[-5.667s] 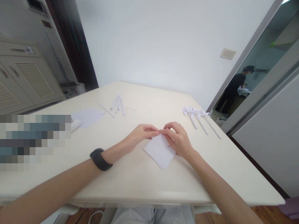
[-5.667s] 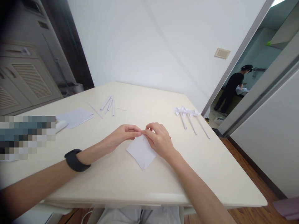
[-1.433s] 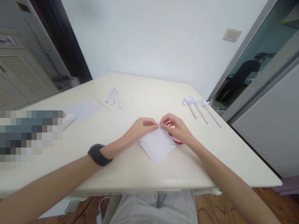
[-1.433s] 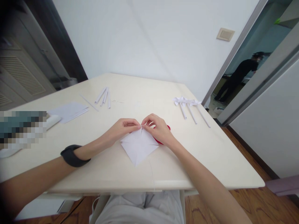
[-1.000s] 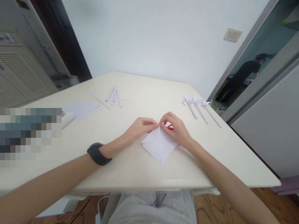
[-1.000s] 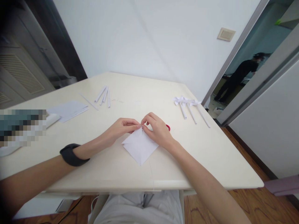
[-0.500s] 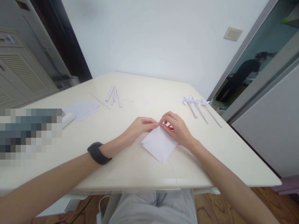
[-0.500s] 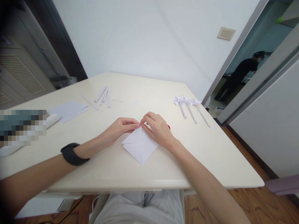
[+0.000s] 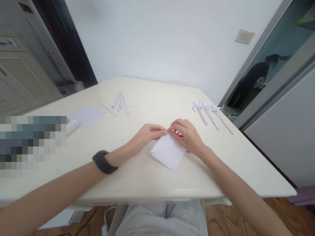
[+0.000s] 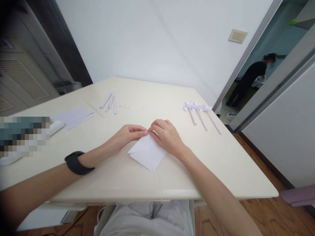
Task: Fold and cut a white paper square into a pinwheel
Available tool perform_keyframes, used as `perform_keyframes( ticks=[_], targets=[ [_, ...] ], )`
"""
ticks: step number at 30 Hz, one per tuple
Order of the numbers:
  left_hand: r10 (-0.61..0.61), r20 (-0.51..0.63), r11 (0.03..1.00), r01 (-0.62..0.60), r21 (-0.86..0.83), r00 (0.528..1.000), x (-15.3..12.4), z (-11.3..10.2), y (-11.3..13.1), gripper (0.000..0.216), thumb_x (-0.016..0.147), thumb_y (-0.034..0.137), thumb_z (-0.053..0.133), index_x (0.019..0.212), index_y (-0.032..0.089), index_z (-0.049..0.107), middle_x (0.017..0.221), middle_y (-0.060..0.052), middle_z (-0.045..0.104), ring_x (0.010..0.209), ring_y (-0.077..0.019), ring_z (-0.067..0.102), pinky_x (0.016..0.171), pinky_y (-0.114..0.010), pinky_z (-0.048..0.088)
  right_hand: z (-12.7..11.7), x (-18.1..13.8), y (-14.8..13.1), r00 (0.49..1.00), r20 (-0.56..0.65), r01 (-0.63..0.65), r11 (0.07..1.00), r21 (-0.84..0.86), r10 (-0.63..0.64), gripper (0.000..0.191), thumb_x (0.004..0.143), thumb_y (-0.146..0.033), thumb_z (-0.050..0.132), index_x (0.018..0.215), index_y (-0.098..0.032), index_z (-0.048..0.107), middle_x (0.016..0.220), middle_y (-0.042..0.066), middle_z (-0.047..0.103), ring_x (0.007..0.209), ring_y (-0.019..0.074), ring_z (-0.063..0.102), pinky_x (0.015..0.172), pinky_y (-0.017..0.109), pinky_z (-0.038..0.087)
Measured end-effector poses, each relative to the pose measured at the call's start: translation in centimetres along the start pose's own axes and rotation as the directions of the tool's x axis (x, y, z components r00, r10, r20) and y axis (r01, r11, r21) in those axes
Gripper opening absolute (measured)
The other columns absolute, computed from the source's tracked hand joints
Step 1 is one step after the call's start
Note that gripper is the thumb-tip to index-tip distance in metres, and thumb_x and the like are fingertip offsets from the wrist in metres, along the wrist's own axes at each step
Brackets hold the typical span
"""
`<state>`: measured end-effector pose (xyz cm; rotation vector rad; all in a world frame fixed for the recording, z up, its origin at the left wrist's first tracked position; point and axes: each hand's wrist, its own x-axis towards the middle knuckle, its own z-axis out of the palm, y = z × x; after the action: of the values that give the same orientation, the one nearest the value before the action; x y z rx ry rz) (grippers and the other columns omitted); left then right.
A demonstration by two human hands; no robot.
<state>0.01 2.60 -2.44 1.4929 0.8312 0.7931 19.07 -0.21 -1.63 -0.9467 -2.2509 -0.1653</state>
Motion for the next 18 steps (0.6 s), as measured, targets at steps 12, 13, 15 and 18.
perform_keyframes(
  ticks=[12, 13, 15, 18],
  targets=[
    [0.076, -0.038, 0.991, -0.071, 0.111, 0.996, -0.26, -0.01, 0.61, 0.024, 0.073, 0.040, 0.065, 0.083, 0.018, 0.068, 0.082, -0.004, 0.069, 0.077, -0.0188, 0.061, 0.068, -0.027, 0.045, -0.54, 0.49, -0.47, 0.966, -0.021, -0.241, 0.928, 0.286, 0.257, 0.011, 0.085, -0.014, 0.053, 0.083, -0.021, 0.061, 0.087, 0.002, 0.059, 0.078, 0.0147, 0.057, 0.074, 0.028, 0.044],
    [0.080, -0.033, 0.989, -0.075, 0.127, 0.996, -0.26, 0.02, 0.58, 0.024, 0.073, 0.039, 0.064, 0.082, 0.018, 0.068, 0.082, -0.004, 0.069, 0.077, -0.0188, 0.062, 0.067, -0.027, 0.045, -0.50, 0.52, -0.46, 0.962, -0.002, -0.259, 0.916, 0.307, 0.273, 0.009, 0.085, -0.015, 0.055, 0.081, -0.021, 0.061, 0.086, 0.002, 0.059, 0.078, 0.0145, 0.057, 0.073, 0.027, 0.044],
    [0.085, -0.018, 0.984, -0.081, 0.158, 0.996, -0.25, 0.07, 0.49, 0.023, 0.074, 0.039, 0.064, 0.082, 0.017, 0.067, 0.081, -0.004, 0.070, 0.076, -0.0191, 0.063, 0.066, -0.027, 0.046, -0.39, 0.53, -0.44, 0.954, 0.031, -0.289, 0.896, 0.338, 0.297, 0.007, 0.083, -0.016, 0.058, 0.078, -0.020, 0.060, 0.083, 0.001, 0.059, 0.077, 0.0143, 0.057, 0.072, 0.027, 0.044],
    [0.094, -0.003, 0.974, -0.091, 0.205, 0.996, -0.28, 0.12, 0.42, 0.023, 0.074, 0.038, 0.064, 0.082, 0.016, 0.067, 0.081, -0.005, 0.071, 0.077, -0.0203, 0.064, 0.065, -0.027, 0.048, -0.32, 0.46, -0.46, 0.951, 0.055, -0.304, 0.882, 0.361, 0.306, 0.007, 0.082, -0.015, 0.059, 0.076, -0.019, 0.058, 0.082, 0.000, 0.058, 0.076, 0.0139, 0.057, 0.071, 0.027, 0.044]
  ],
)
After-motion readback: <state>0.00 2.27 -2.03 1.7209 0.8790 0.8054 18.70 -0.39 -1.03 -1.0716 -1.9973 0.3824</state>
